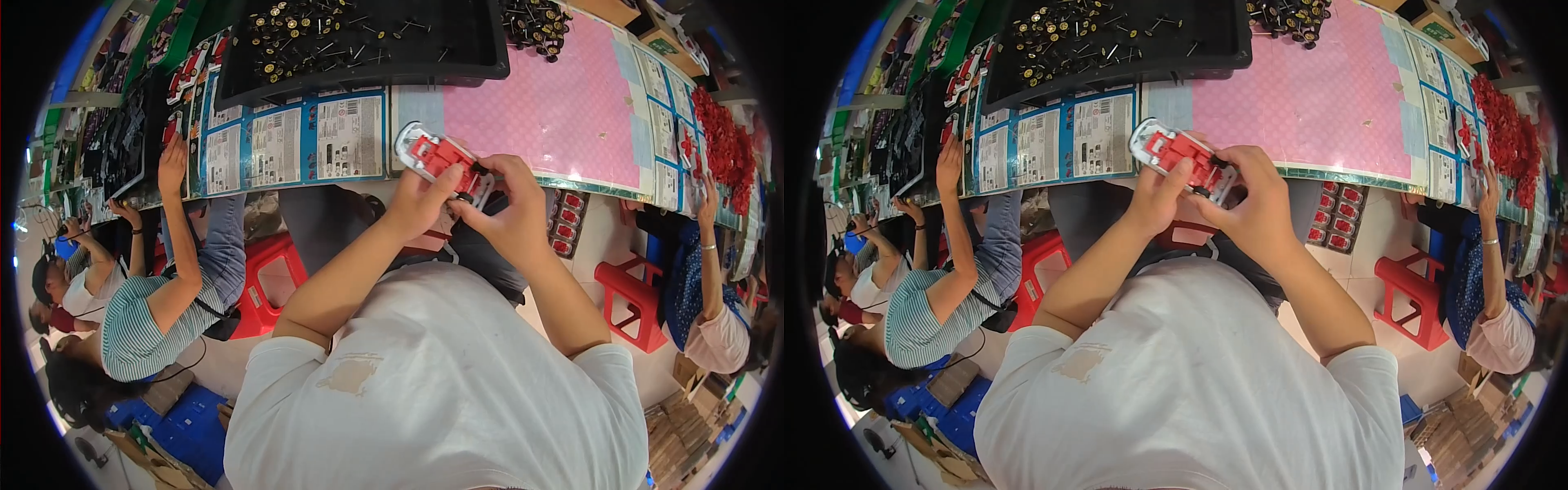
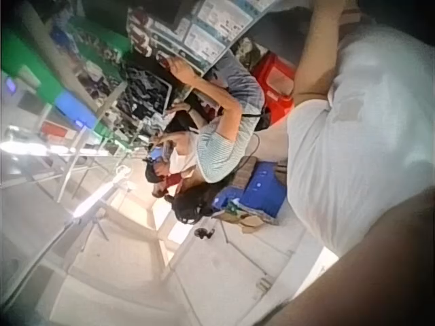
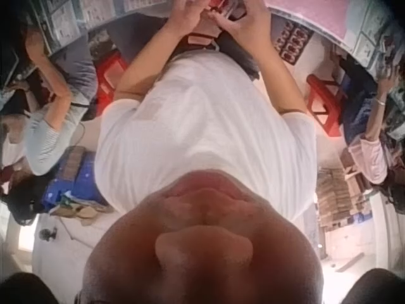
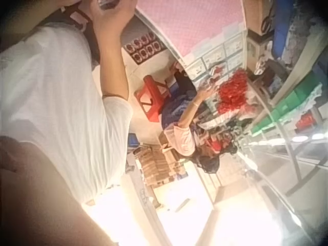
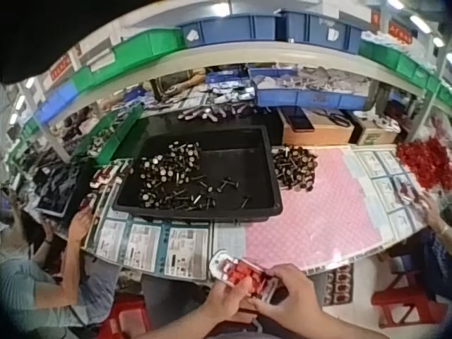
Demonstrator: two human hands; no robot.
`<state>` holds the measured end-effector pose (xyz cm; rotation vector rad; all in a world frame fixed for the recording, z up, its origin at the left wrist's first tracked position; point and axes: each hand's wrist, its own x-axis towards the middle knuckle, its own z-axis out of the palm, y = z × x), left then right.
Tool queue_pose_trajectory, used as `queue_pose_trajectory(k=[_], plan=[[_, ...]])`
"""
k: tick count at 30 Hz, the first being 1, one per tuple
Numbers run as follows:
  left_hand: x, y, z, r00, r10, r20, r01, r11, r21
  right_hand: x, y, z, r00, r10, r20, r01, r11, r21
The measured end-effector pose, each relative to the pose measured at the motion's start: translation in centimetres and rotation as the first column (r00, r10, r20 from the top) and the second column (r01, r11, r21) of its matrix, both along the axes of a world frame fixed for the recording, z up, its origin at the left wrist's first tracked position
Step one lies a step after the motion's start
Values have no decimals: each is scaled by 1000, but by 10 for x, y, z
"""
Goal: The person assembles toy cars by attaching wheel axles into toy car bodies by hand and placing the assembled cars onto the table.
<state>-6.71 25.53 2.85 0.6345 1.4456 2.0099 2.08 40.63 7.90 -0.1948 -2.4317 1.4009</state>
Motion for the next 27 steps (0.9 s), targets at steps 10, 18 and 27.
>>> queue_pose_trajectory(k=[10,18,27], plan=[[-35,-56,-2,949,150,279,-199,967,157,-165,40,46,934,214,-288,-51,874,484],[-39,-72,-15,951,162,263,-199,973,120,-290,84,-16,919,343,196,-356,507,785],[-42,-84,-8,970,237,57,-239,971,31,-123,-31,42,944,292,-152,-265,948,176]])
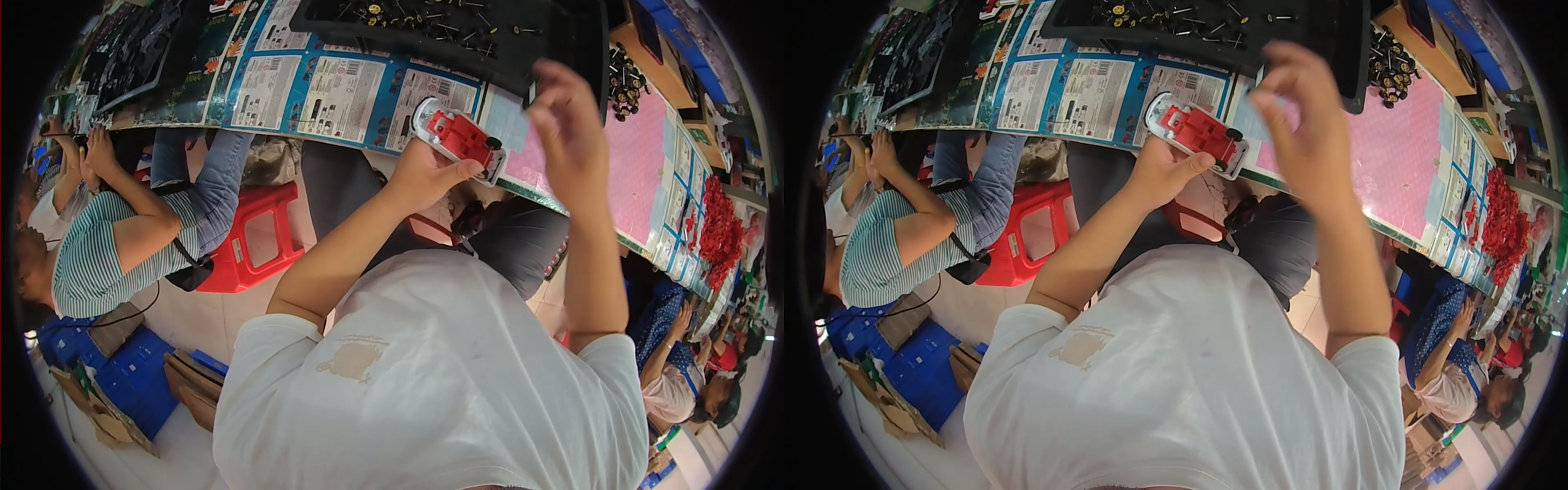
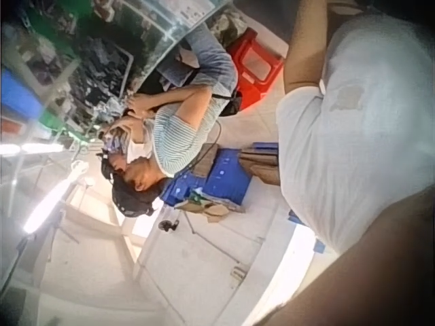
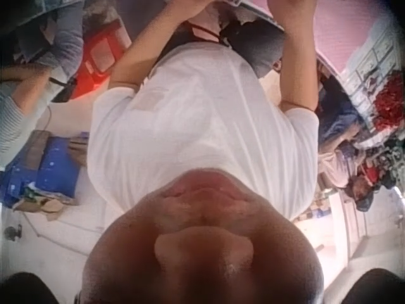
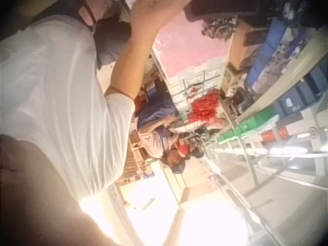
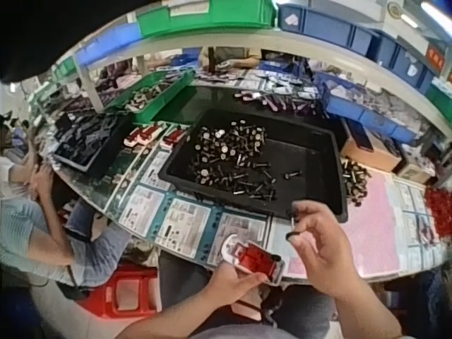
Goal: The person assembles toy cars by attaching wheel axles into toy car bodies by hand and placing the assembled cars onto the table.
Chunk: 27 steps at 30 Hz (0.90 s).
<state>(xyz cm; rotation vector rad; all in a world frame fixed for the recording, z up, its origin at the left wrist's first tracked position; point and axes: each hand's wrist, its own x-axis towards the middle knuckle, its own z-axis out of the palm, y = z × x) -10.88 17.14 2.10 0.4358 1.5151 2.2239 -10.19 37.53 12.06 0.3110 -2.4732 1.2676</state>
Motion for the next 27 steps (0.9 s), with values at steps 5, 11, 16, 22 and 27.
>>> queue_pose_trajectory(k=[5,11,16,22,27], plan=[[11,15,8,992,-81,-97,63,982,-177,32,-42,-9,989,-12,148,21,998,-59],[22,16,0,972,-94,-214,26,953,-302,32,-51,-15,978,-61,200,48,996,70],[25,-2,4,993,-114,-34,105,977,-184,35,-41,-23,999,-30,-36,29,998,-51],[23,-29,0,998,4,-58,-9,997,-73,28,-39,-12,989,145,-26,-142,987,70],[1,-80,4,943,329,40,-325,942,-86,52,22,-46,972,-201,-124,206,978,32]])
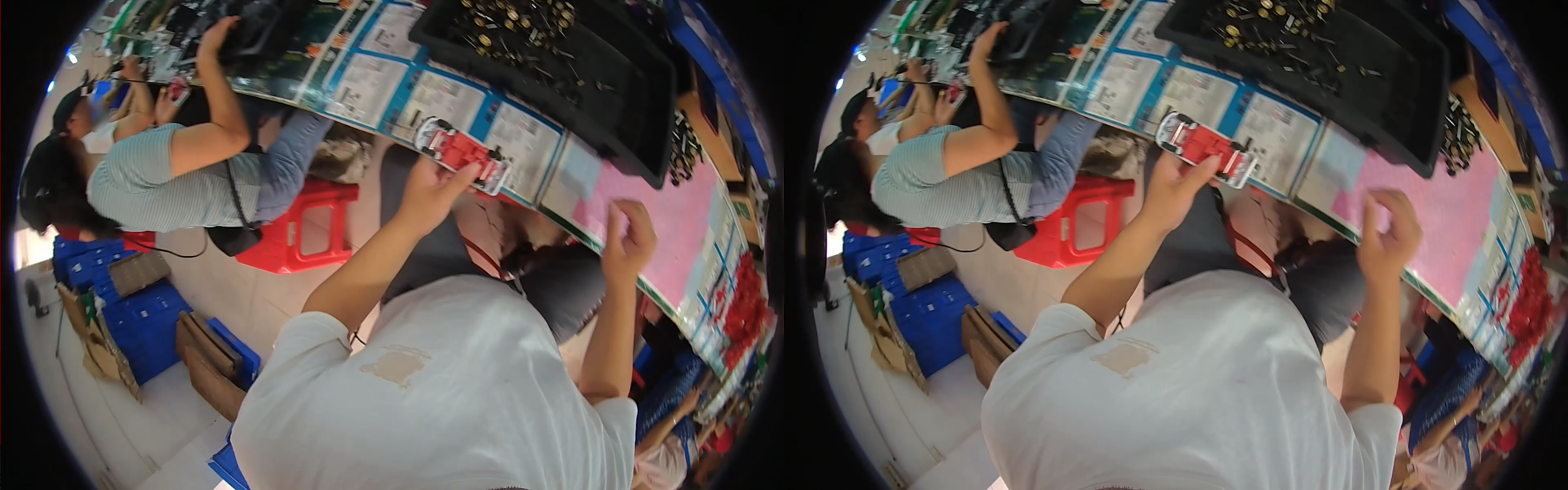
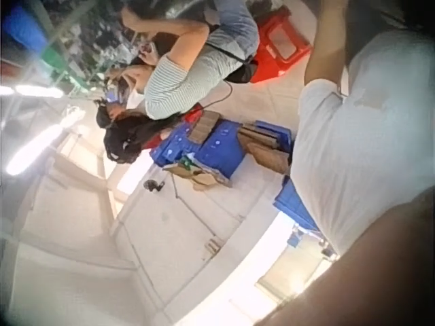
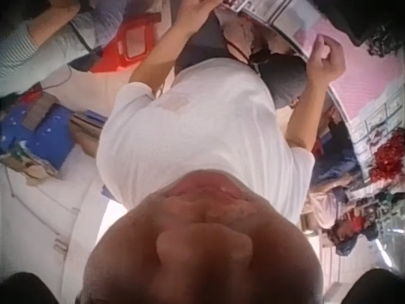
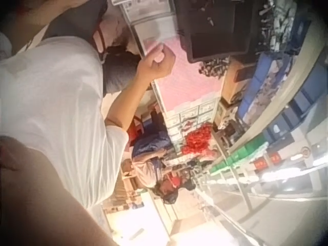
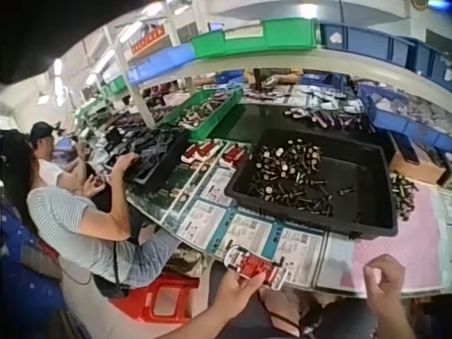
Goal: The person assembles toy cars by attaching wheel axles into toy car bodies by hand and placing the assembled cars onto the table.
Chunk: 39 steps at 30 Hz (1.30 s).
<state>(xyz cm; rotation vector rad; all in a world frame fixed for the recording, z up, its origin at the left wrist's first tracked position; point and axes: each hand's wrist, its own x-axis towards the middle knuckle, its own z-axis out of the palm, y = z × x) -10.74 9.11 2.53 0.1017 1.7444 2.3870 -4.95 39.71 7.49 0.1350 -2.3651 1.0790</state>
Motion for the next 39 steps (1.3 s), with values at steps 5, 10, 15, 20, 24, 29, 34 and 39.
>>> queue_pose_trajectory(k=[5,10,15,20,24,29,34,39], plan=[[-47,-104,2,960,277,-31,-273,913,-301,11,69,-61,882,-460,100,432,876,215],[-142,-172,6,947,319,-41,-304,848,-435,1,70,-68,893,-441,90,429,895,125],[-248,-224,-7,949,314,-5,-261,780,-569,-8,61,-63,891,-429,153,397,896,197],[-297,-226,6,951,304,61,-162,656,-737,-5,61,-63,890,-433,142,397,889,227],[-295,-228,-2,906,368,-210,-358,400,-844,-8,65,-67,895,-425,136,391,894,220],[-237,-196,4,711,330,-621,-655,-9,-755,-9,65,-65,886,-443,136,406,884,231],[-236,-194,-11,661,406,-632,-693,6,-721,-9,66,-67,882,-443,160,406,887,220],[-268,-234,-20,677,351,-646,-656,-110,-747,-11,62,-62,878,-451,164,414,884,216]])
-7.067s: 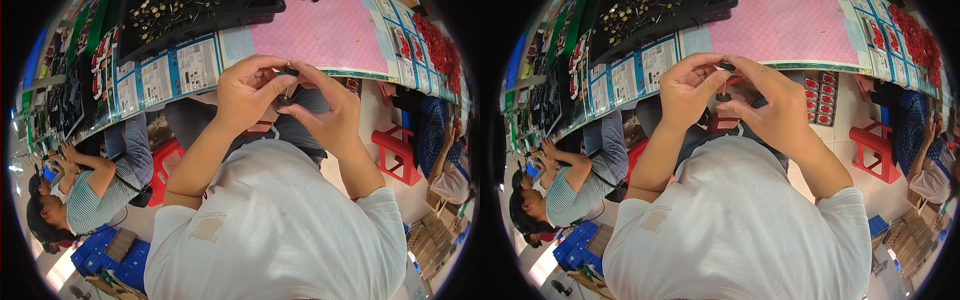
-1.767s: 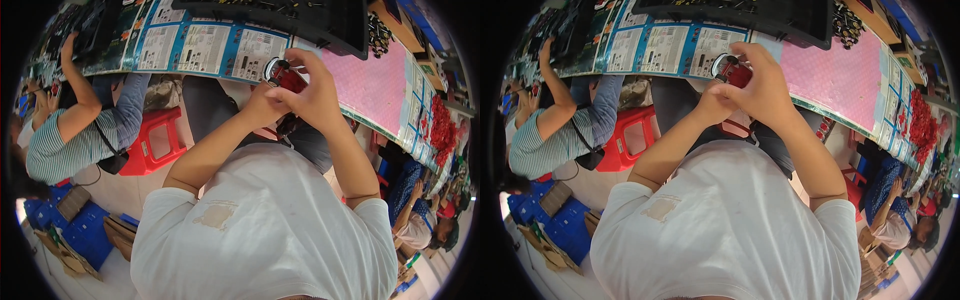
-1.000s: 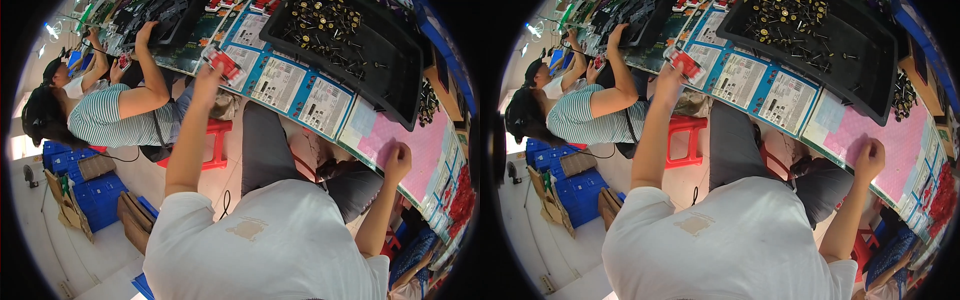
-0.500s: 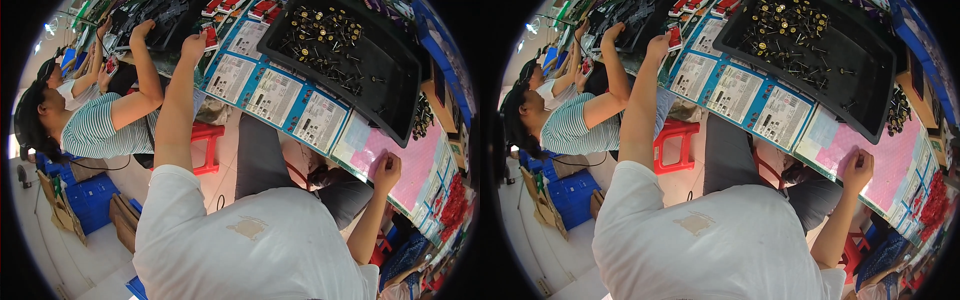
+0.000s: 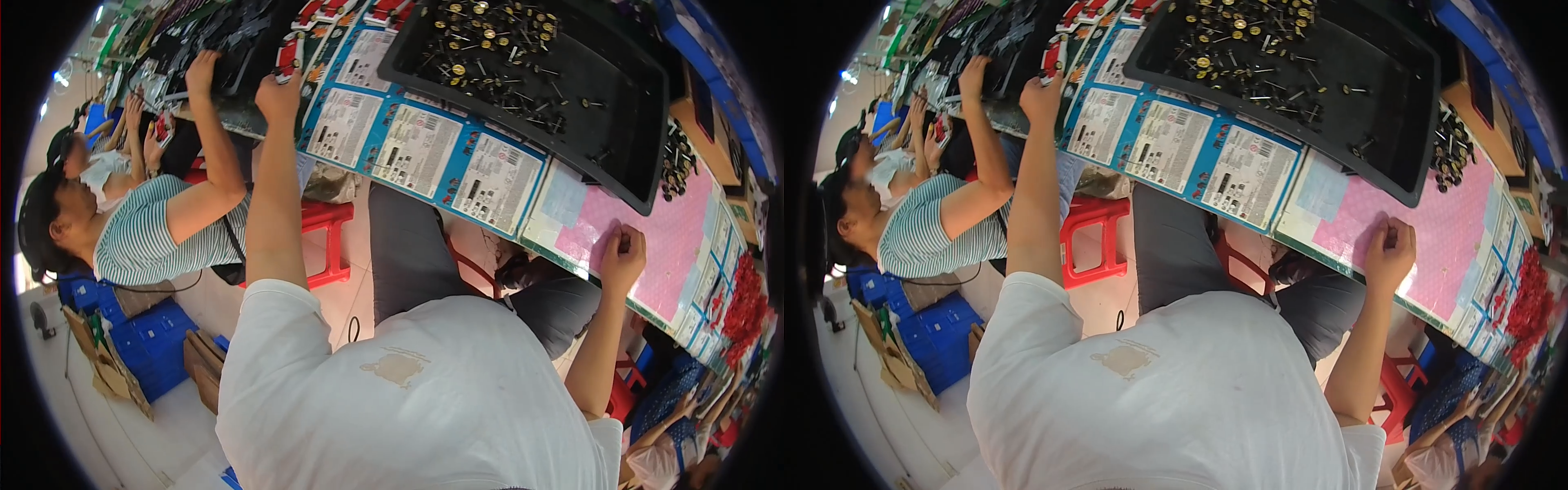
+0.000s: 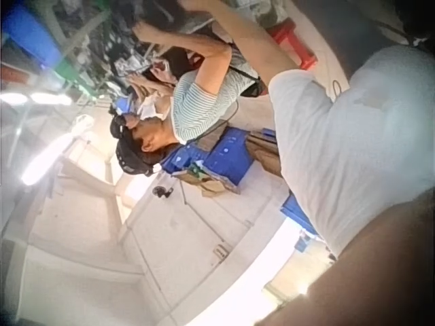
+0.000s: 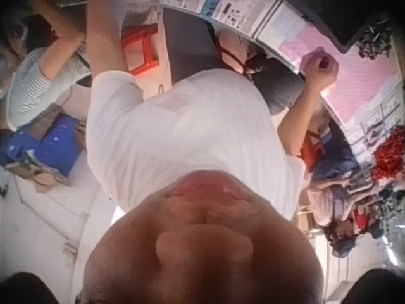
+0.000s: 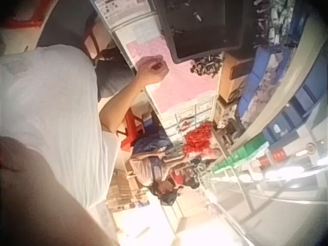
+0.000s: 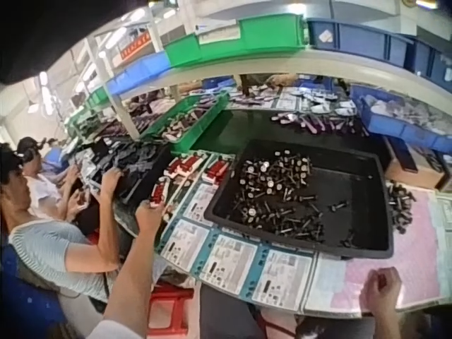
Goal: The person assembles toy cars by attaching wheel axles into toy car bodies by hand and placing the assembled cars onto the table.
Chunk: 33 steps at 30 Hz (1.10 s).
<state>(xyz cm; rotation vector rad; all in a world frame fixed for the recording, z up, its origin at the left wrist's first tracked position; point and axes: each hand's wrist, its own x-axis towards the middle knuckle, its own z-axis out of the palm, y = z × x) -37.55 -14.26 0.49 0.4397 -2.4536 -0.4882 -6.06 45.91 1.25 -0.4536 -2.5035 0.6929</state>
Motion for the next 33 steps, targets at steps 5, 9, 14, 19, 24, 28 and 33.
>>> queue_pose_trajectory(k=[5,9,14,19,24,28,33], plan=[[-16,6,-9,998,-31,58,32,999,-12,11,10,-6,996,-10,-86,8,1000,-21],[13,23,-6,990,-124,-72,126,992,13,9,16,-14,994,-15,-105,8,998,-67],[86,42,-40,982,-188,-30,182,973,-141,17,15,-1,976,-65,-206,-6,944,-329],[142,100,-33,938,-345,-17,342,936,-85,72,138,3,897,-288,-336,349,927,138],[176,141,-25,902,-431,-41,428,902,-55,148,326,-1,667,-709,-228,734,572,367],[196,206,-29,813,-569,-120,580,778,240,165,397,-17,683,-721,-115,695,593,407],[247,314,-11,579,-815,-34,710,483,513,175,388,-18,691,-707,-153,703,606,372]])
